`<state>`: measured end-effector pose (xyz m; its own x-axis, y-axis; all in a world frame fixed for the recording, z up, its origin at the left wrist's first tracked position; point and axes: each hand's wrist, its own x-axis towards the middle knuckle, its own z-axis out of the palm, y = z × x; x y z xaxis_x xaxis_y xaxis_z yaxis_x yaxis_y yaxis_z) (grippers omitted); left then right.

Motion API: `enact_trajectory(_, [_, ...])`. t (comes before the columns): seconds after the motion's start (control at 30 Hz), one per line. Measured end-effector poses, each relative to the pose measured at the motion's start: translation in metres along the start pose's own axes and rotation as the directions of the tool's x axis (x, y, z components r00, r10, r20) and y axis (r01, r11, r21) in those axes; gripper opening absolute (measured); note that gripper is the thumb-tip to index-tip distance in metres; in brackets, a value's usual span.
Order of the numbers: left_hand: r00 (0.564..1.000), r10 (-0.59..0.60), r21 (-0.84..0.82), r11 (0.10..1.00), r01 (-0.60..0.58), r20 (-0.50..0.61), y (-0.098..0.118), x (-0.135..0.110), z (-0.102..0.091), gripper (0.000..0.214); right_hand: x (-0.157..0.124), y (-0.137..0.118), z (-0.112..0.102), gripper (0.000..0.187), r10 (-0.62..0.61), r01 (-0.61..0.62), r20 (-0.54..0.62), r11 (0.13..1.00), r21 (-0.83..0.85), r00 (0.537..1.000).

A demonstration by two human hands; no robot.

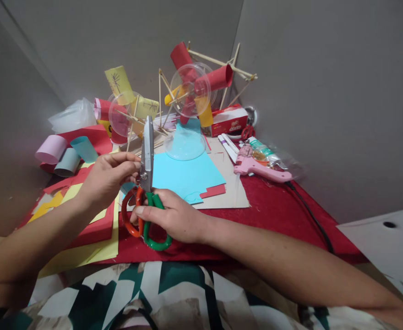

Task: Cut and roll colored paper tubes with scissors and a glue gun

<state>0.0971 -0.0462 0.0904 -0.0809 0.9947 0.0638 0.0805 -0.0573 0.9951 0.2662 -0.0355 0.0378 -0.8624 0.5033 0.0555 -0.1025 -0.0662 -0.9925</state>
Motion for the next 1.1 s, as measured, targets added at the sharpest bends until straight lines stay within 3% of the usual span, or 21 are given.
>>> enact_trajectory(0.23, [0.996, 0.078, -0.079, 0.994, -0.081, -0.045, 0.015, 0.01, -0.01, 0.035, 0.0, 0.004, 0.0, 0.03, 0.029, -0.031, 0.032, 0.998, 0.06, 0.999])
enact_trajectory(0.4, [0.998, 0.06, -0.173, 0.983, -0.056, 0.02, 0.016, 0.011, -0.005, 0.032, 0.001, 0.008, 0.003, 0.034, 0.04, -0.042, 0.049, 0.998, 0.047, 0.998])
enact_trajectory(0.67, [0.997, -0.073, -0.253, 0.965, 0.071, 0.003, 0.012, 0.011, -0.001, 0.025, 0.002, 0.011, 0.003, 0.039, 0.053, -0.06, 0.088, 0.996, 0.069, 0.995])
enact_trajectory(0.87, [0.999, -0.048, -0.167, 0.985, 0.048, 0.008, 0.014, 0.013, -0.001, 0.007, 0.001, 0.011, 0.005, 0.036, 0.084, -0.09, 0.081, 0.994, 0.064, 0.993])
enact_trajectory(0.97, [1.0, -0.025, -0.131, 0.991, 0.024, -0.001, 0.012, 0.014, -0.003, 0.01, 0.001, 0.011, 0.006, 0.034, 0.096, -0.104, 0.095, 0.992, 0.077, 0.991])
enact_trajectory(1.1, [0.989, -0.144, -0.148, 0.978, 0.146, 0.022, 0.005, 0.009, 0.002, 0.019, 0.0, 0.009, 0.004, 0.031, 0.048, -0.049, 0.062, 0.999, 0.005, 0.997])
